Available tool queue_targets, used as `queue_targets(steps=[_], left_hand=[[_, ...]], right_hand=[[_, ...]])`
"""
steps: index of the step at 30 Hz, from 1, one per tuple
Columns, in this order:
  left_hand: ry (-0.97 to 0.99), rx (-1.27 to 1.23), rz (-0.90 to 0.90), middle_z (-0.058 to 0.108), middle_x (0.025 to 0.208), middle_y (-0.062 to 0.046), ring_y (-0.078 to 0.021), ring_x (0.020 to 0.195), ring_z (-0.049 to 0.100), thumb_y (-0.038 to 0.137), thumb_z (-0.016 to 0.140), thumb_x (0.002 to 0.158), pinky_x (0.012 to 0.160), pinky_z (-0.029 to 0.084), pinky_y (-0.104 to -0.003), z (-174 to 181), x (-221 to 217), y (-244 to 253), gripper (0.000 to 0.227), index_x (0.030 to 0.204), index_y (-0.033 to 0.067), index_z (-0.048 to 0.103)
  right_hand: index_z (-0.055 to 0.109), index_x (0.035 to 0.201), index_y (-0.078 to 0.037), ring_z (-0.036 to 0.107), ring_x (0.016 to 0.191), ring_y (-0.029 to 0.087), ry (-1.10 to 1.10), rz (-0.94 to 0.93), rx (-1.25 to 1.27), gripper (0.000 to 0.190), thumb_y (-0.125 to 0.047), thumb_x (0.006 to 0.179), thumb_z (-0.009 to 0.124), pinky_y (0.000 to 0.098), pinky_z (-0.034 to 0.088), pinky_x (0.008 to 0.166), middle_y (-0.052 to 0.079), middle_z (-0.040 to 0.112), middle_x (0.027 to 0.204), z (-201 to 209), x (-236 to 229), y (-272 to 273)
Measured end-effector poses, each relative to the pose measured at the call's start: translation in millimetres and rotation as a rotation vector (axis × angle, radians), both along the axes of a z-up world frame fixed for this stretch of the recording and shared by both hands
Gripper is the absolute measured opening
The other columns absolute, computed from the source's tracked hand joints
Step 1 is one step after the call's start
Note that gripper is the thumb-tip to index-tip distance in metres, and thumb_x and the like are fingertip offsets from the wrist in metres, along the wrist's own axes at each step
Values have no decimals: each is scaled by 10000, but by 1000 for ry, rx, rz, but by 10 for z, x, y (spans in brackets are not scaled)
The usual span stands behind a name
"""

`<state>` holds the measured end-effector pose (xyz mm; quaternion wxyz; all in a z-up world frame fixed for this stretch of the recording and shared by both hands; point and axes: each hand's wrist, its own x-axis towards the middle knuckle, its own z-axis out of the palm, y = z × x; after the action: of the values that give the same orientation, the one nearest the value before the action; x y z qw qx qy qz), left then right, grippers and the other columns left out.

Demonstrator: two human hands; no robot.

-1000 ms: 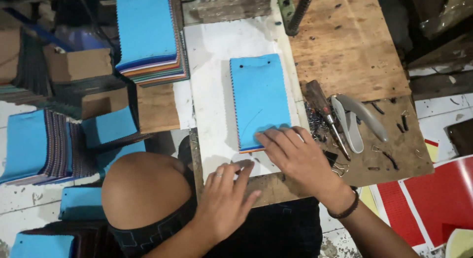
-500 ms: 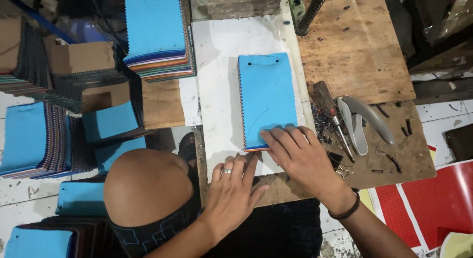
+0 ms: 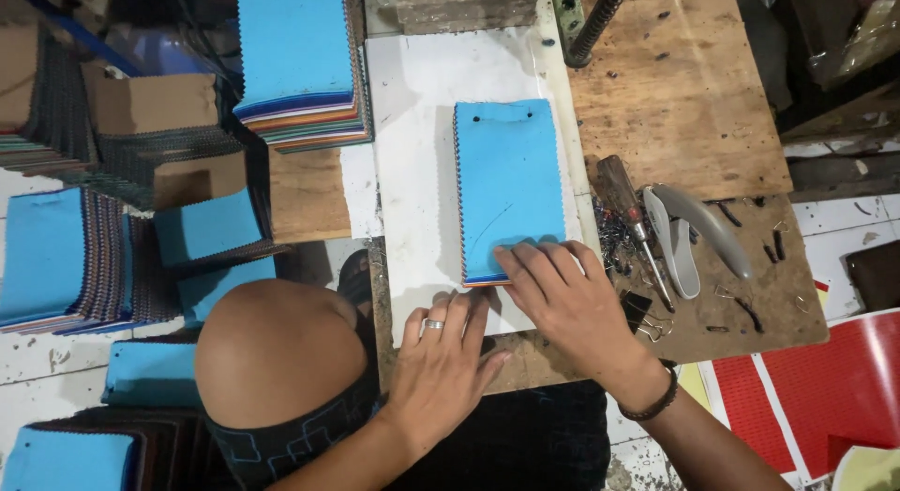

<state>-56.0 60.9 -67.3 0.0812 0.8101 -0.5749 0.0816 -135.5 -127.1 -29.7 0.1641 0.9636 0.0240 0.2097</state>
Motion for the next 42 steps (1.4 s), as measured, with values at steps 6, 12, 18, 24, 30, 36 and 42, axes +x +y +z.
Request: queue_targets(steps=[6,12,18,24,30,36,42], left_hand=[[-19,10,18,558,1270,-115,-284,1159,538,610,540,979,955,413,-413,17,-12,-52,647,1362,89,565],[-36,8,13,556,1244,-106,-273,1124,534,612,505,999,951,407,-401,-1,-3,-63,621,1375,120,562],[6,-24,18,557,1210,-110,-282,1093,533,594,539,997,919,408,-405,-20,2,-96,588,1373,142,569],[6,-19,54,544,1179,-93,-268,1052,526,623,524,994,927,403,-405,-38,4,-96,637,1363,106,574],[-14,0,89,553,1186,-84,-263,1066,533,639,521,986,949,406,-408,-43,-12,-86,666,1412,128,557],[151,-40,50,536,1201,-130,-308,1054,527,567,538,1005,938,408,-452,18,44,-52,667,1463,84,503],[1036,-238,151,577,1242,-141,-283,1115,626,349,519,999,925,539,-387,300,504,-53,422,1320,75,515]], right_hand=[[636,1295,-73,625,1032,216,-12,18,-21,293,-251,1065,601,375,526,906,78,644,1174,-18,27,2],[644,1278,-88,631,995,202,-18,46,-44,298,-285,1055,617,364,527,899,68,659,1165,-50,31,-68],[647,1277,-91,633,991,198,-14,71,-67,301,-298,1065,591,352,526,885,60,661,1162,-61,44,-109],[671,1229,-83,630,957,196,-28,93,-50,261,-258,1054,586,353,531,867,64,665,1123,-37,71,-127],[681,1207,-82,629,940,194,-15,121,-17,263,-270,1039,608,367,530,881,65,669,1106,-44,58,-179],[670,1225,-71,623,998,216,32,142,83,306,-296,1018,647,404,520,925,74,673,1140,72,60,-162],[646,1291,-56,675,1090,283,49,-125,896,403,-327,1006,557,413,539,923,155,703,1202,240,-57,-387]])
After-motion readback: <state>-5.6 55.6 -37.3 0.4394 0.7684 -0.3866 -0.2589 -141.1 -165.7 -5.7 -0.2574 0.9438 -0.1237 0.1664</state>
